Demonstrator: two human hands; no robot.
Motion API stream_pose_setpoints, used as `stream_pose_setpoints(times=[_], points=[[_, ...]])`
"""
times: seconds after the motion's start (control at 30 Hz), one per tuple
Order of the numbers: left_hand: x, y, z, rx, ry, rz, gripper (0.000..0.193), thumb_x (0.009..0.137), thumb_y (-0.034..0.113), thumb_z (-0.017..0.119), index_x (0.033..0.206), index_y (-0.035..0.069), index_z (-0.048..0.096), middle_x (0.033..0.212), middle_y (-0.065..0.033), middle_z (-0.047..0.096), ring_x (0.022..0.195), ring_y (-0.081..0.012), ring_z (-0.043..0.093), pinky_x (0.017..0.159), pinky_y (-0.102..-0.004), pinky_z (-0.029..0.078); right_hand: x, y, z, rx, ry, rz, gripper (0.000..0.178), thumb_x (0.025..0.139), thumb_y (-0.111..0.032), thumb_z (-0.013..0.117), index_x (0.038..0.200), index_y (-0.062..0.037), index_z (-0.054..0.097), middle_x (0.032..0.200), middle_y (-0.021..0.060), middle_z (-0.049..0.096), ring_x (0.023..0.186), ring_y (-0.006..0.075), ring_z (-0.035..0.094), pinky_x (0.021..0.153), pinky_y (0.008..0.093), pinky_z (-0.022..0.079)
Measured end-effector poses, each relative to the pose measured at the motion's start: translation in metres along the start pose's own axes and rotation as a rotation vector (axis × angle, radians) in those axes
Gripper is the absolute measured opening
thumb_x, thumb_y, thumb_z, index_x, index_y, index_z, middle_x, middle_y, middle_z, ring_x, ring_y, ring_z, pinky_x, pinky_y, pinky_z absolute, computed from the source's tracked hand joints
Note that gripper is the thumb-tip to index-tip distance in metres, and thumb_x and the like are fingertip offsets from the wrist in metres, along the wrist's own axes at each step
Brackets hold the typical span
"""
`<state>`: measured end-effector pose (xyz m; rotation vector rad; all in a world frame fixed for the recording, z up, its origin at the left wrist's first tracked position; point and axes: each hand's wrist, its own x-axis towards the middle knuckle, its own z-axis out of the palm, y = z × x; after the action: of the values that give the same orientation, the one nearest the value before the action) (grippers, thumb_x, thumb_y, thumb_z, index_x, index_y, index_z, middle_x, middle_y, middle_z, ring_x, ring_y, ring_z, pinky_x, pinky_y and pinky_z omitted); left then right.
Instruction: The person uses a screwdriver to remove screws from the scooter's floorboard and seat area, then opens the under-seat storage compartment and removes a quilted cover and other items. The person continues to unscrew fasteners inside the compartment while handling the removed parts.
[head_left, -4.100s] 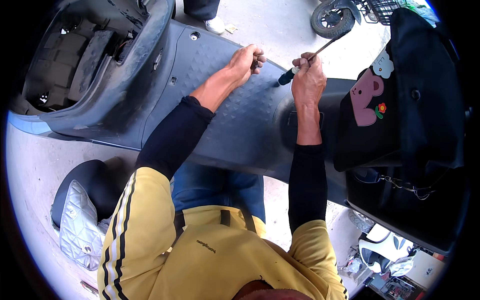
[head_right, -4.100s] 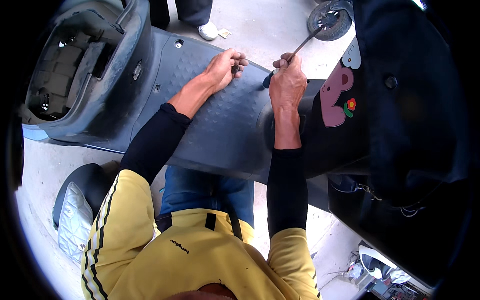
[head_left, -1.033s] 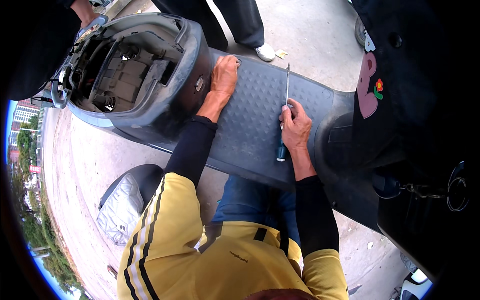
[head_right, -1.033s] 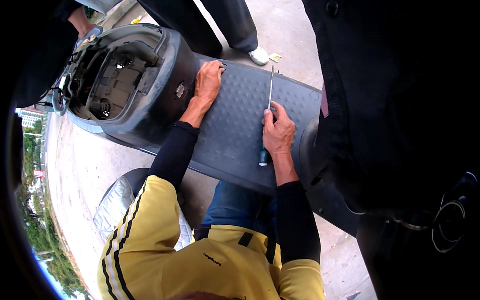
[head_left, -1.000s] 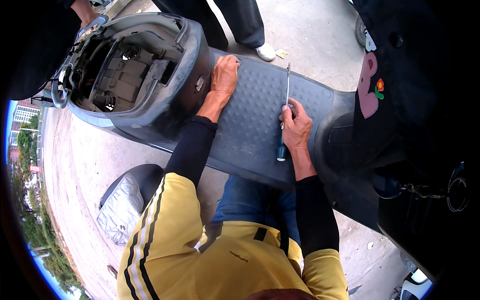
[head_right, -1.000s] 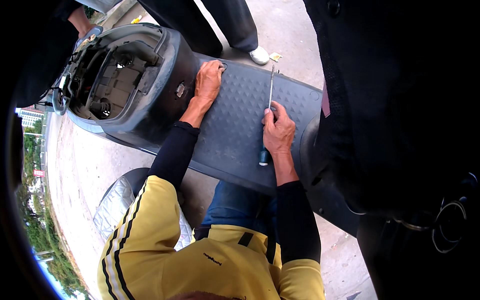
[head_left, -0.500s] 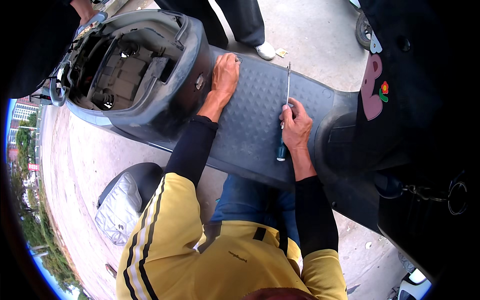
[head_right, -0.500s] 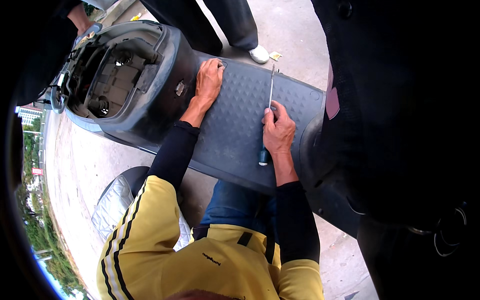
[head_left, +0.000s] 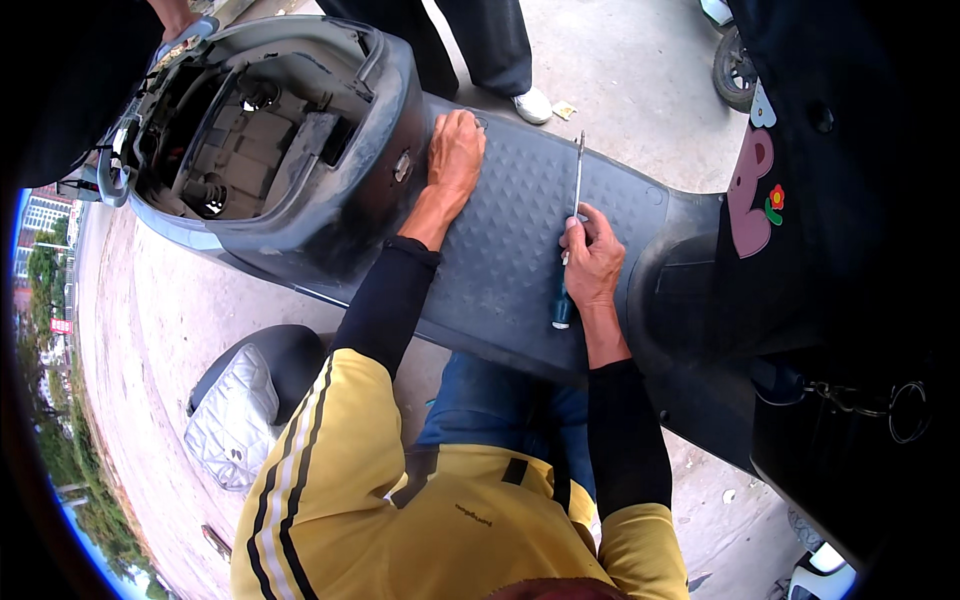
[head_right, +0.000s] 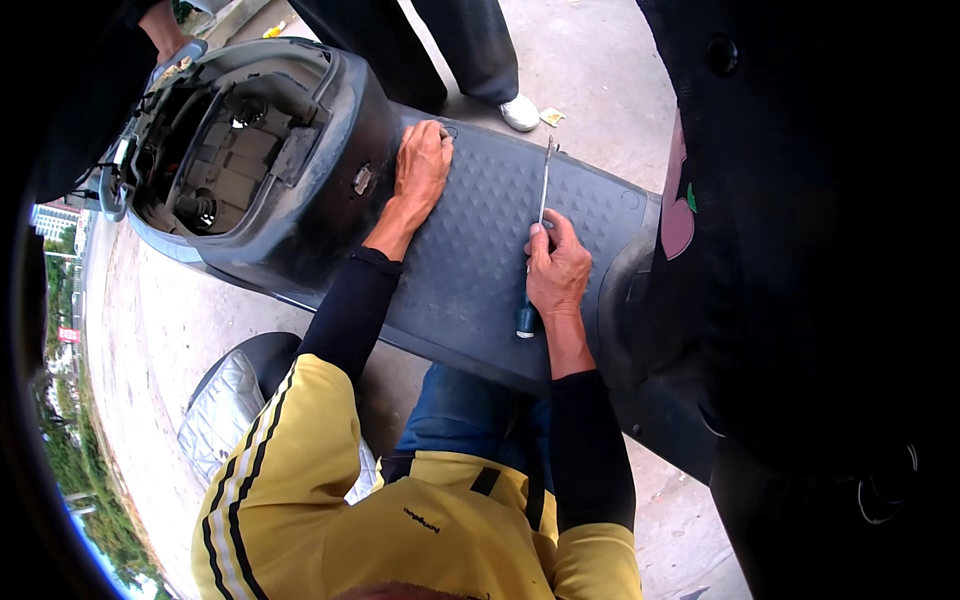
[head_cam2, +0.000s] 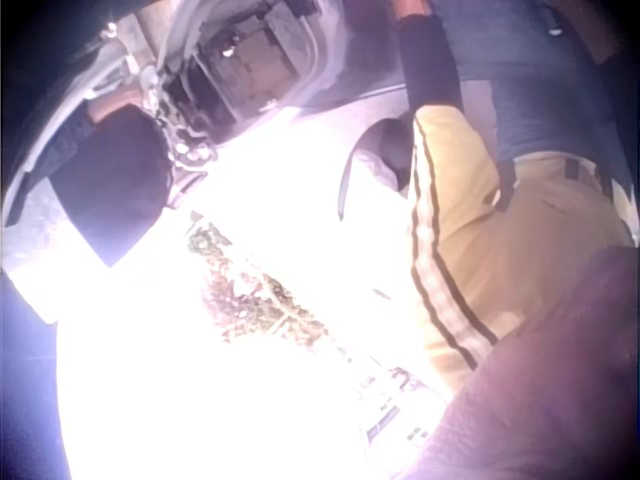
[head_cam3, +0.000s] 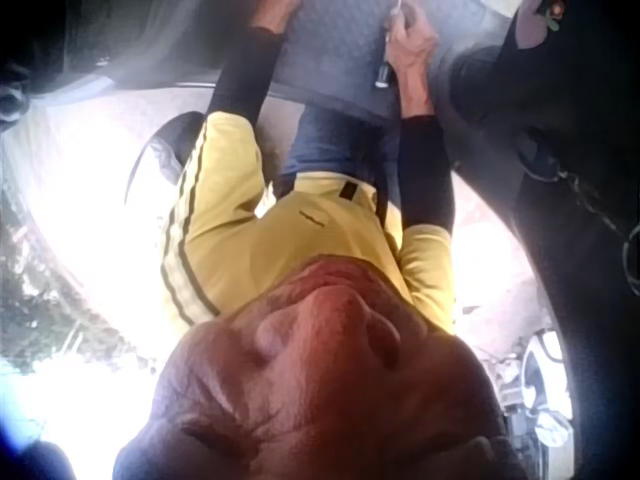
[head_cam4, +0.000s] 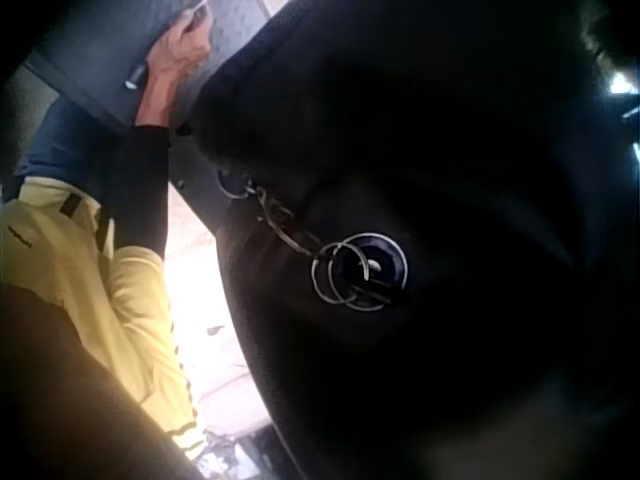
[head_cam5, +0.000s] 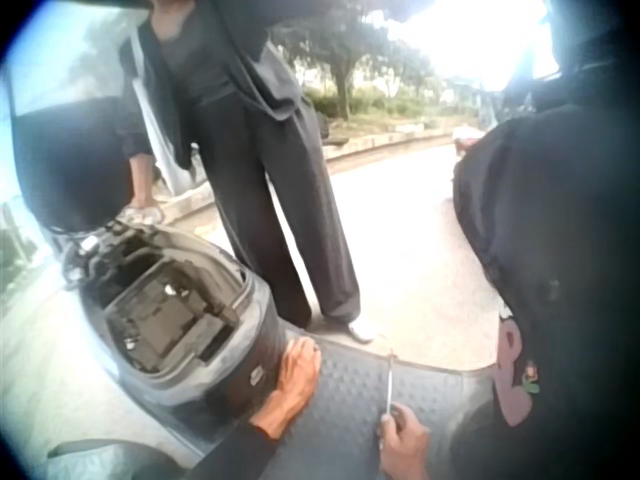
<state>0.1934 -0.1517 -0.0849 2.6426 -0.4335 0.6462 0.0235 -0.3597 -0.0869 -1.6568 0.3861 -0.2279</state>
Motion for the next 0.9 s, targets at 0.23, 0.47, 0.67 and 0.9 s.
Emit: stream_pose_setpoints(times=[0.23, 0.47, 0.67, 0.9], points=[[0.000, -0.002, 0.005, 0.037, 0.032, 0.026, 0.014, 0.092, 0.007, 0.071, 0.102, 0.002, 0.063, 0.108, -0.0169, 0.068, 0.109, -0.0391, 0.062, 0.095, -0.0471, 0.052, 0.001, 0.003, 0.001, -0.017, 0.006, -0.013, 0.026, 0.102, -0.014, 0.068, 0.124, -0.0022, 0.071, 0.075, 0.0050, 0.072, 0.063, 0.0107, 0.067, 0.059, 0.0298, 0.053], [0.006, -0.006, -0.002, -0.084, 0.020, 0.031, 0.011, 0.093, 0.007, 0.068, 0.103, 0.002, 0.070, 0.111, -0.0156, 0.072, 0.108, -0.0385, 0.064, 0.095, -0.0469, 0.052, 0.001, 0.003, 0.001, -0.033, 0.009, -0.020, 0.025, 0.102, -0.014, 0.068, 0.124, -0.0027, 0.071, 0.075, 0.0048, 0.072, 0.062, 0.0107, 0.066, 0.059, 0.0296, 0.053], [0.012, -0.010, -0.002, -0.152, -0.053, 0.004, 0.013, 0.093, 0.004, 0.066, 0.103, 0.003, 0.074, 0.109, -0.0146, 0.076, 0.105, -0.0378, 0.066, 0.095, -0.0463, 0.052, 0.000, 0.006, 0.001, -0.030, 0.004, -0.030, 0.025, 0.102, -0.015, 0.068, 0.124, -0.0027, 0.071, 0.074, 0.0047, 0.071, 0.061, 0.0098, 0.065, 0.058, 0.0292, 0.052], [0.024, -0.014, -0.003, -0.193, -0.161, -0.105, 0.015, 0.090, 0.002, 0.065, 0.101, 0.002, 0.076, 0.105, -0.0138, 0.077, 0.105, -0.0371, 0.068, 0.096, -0.0446, 0.054, -0.002, -0.003, 0.000, -0.020, 0.004, -0.033, 0.028, 0.103, -0.013, 0.065, 0.125, 0.0032, 0.069, 0.074, 0.0038, 0.069, 0.062, 0.0076, 0.061, 0.057, 0.0264, 0.050]])
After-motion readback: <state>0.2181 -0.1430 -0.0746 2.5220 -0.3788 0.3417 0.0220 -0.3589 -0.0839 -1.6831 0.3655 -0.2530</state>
